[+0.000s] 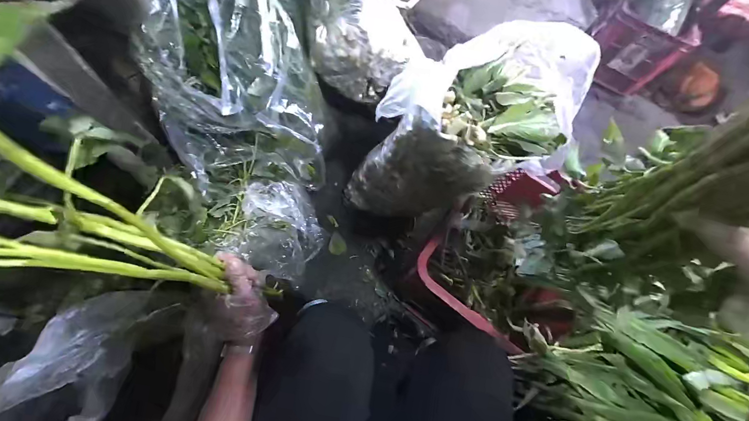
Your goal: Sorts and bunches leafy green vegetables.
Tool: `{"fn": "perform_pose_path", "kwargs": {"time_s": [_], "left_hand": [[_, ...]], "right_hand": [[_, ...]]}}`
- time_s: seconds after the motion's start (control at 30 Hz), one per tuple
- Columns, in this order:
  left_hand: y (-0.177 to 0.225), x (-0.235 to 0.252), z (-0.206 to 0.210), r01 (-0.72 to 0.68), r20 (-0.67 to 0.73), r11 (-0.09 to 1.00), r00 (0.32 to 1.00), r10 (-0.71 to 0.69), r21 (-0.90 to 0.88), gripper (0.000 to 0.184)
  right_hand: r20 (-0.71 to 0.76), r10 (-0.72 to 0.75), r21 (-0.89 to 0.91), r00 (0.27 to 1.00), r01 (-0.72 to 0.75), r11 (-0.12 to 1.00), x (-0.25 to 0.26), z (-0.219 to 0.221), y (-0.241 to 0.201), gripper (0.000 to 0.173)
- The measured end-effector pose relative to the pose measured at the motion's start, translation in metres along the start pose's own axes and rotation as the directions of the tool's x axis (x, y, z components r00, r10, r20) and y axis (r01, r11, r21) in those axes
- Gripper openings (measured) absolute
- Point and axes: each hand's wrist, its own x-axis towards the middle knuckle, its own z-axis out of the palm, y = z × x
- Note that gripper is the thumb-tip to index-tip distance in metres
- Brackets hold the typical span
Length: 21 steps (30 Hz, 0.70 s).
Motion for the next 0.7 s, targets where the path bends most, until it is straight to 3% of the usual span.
{"fn": "perform_pose_path", "kwargs": {"time_s": [0.1, 0.17, 0.23, 0.33, 0.47, 0.57, 0.63, 0.67, 0.7], "left_hand": [[0.004, 0.013, -0.018, -0.023, -0.086, 0.997, 0.996, 0.029, 0.068, 0.03], [0.009, 0.02, -0.034, -0.022, -0.149, 0.996, 0.988, 0.034, 0.084, 0.029], [0.009, 0.022, -0.051, -0.012, -0.197, 0.998, 0.98, 0.024, 0.06, 0.024], [0.006, 0.019, -0.076, 0.006, -0.215, 0.99, 0.976, 0.024, 0.14, 0.024], [0.003, 0.019, -0.078, -0.063, -0.106, 0.988, 0.991, 0.079, 0.144, 0.019], [0.026, 0.023, -0.046, -0.098, 0.069, 0.992, 0.993, 0.092, 0.084, 0.015], [0.046, 0.028, -0.022, -0.064, 0.219, 0.996, 0.974, 0.05, 0.056, 0.012], [0.058, 0.029, -0.01, -0.042, 0.297, 0.998, 0.955, 0.024, 0.055, 0.012], [0.068, 0.031, 0.001, -0.025, 0.368, 0.999, 0.93, 0.007, 0.043, 0.013]], "right_hand": [[0.186, -0.193, -0.148, 0.963, 0.222, 0.964, -0.013, 0.04, 0.021, 0.076], [0.314, -0.268, -0.23, 0.911, 0.347, 0.909, -0.026, 0.062, 0.043, 0.068], [0.436, -0.192, -0.305, 0.879, 0.345, 0.888, -0.042, 0.08, 0.058, 0.066], [0.47, -0.084, -0.38, 0.879, 0.288, 0.879, -0.069, 0.106, 0.088, 0.057], [0.465, 0.022, -0.474, 0.885, 0.228, 0.85, -0.1, 0.128, 0.13, 0.055], [0.596, 0.192, -0.511, 0.78, 0.184, 0.84, -0.135, 0.154, 0.138, 0.065], [0.655, 0.339, -0.466, 0.675, 0.007, 0.885, -0.143, 0.16, 0.13, 0.075], [0.651, 0.384, -0.452, 0.655, -0.073, 0.889, -0.142, 0.155, 0.126, 0.081], [0.612, 0.405, -0.436, 0.679, -0.137, 0.889, -0.142, 0.146, 0.123, 0.084]]}}
